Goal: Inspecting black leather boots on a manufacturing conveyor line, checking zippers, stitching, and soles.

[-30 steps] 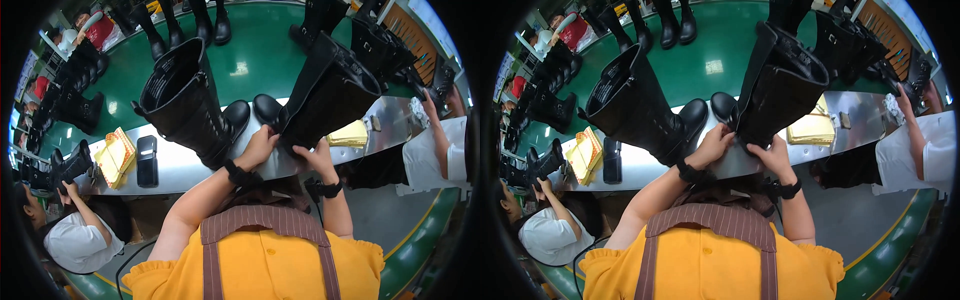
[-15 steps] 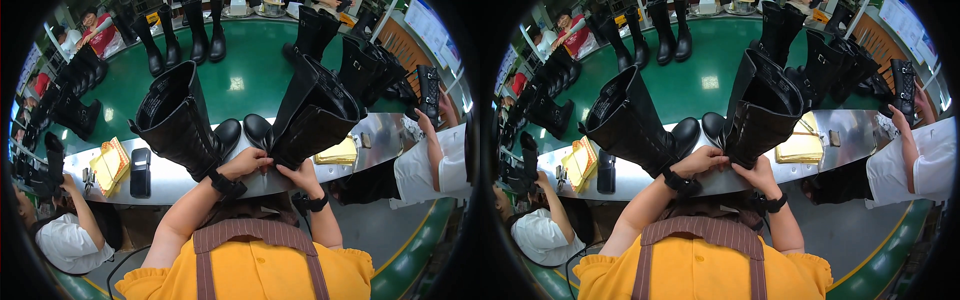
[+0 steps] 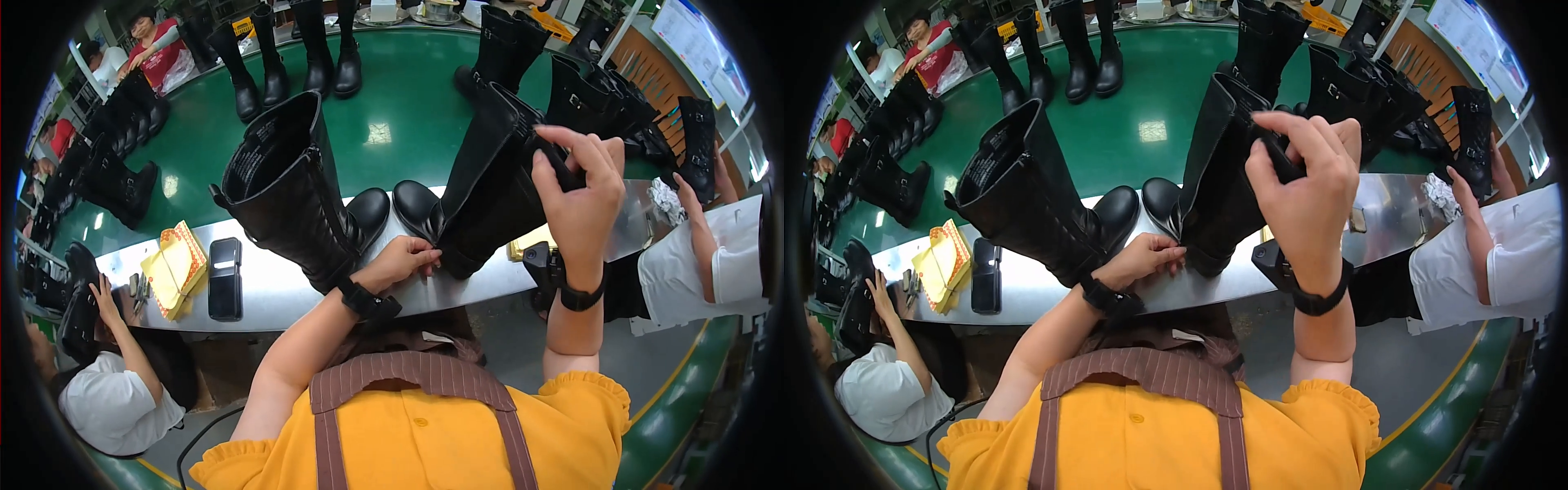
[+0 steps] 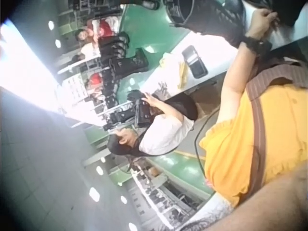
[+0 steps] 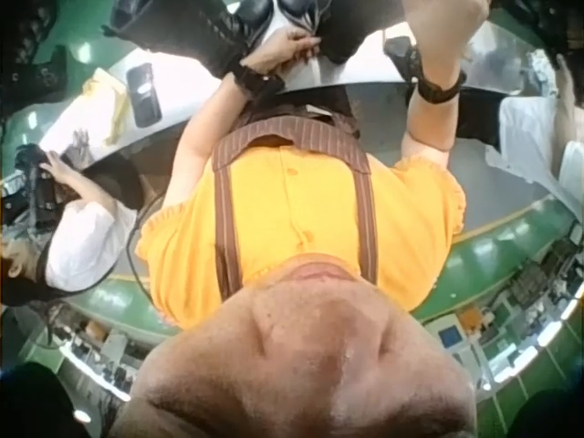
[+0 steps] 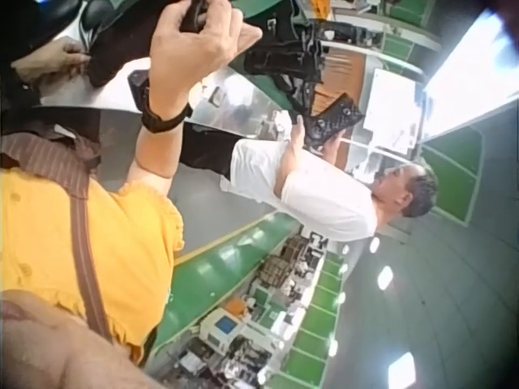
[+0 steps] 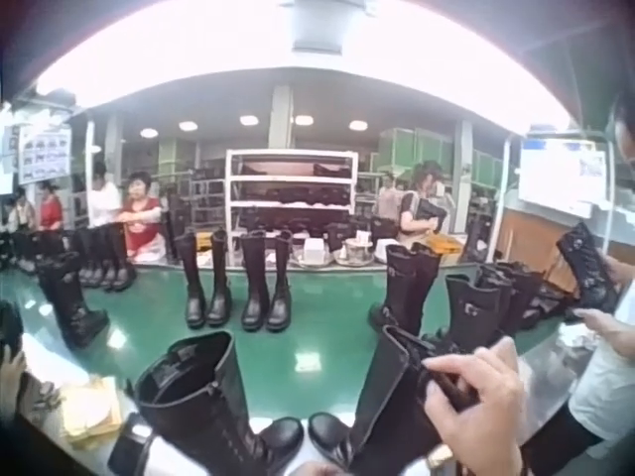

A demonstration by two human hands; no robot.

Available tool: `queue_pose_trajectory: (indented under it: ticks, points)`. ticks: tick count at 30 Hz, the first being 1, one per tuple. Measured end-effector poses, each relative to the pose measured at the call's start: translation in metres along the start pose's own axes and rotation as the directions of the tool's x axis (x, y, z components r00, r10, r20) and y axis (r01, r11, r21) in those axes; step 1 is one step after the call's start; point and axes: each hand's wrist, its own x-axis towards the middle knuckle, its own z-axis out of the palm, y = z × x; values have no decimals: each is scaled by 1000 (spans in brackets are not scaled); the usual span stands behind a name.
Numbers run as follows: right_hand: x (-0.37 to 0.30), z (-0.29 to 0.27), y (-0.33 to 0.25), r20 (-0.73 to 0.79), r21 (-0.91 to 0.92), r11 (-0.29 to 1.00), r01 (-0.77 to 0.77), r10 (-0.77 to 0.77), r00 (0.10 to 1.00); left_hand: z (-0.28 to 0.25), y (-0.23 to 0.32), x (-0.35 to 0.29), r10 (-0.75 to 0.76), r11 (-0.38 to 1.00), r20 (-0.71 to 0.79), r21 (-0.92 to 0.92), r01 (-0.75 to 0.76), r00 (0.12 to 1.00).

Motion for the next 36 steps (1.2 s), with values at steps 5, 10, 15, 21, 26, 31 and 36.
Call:
queue_pose_trajectory:
  ticks: [5,10,15,21,26,31,36]
  points:
    - [-33,19,18,-146,288,953,-90,137,980,3,1,-2,42,990,-6,-136,-43,999]
    - [-139,47,24,414,488,507,-711,582,700,2,-10,4,41,990,-19,-132,-43,999]
    - [-192,84,21,759,449,365,-816,327,564,10,38,-22,8,980,-17,-201,-12,1000]
    - [-182,78,7,595,467,576,-671,357,720,2,173,-117,543,827,-35,-154,-541,839]
    - [-173,76,-2,721,353,534,-768,368,588,9,164,-105,522,851,-125,18,-524,844]
    - [-161,78,18,829,420,427,-801,179,530,-24,84,-164,298,929,-61,248,-275,952]
    - [-161,88,25,868,408,348,-844,139,477,-56,34,-210,-148,763,-400,535,362,904]
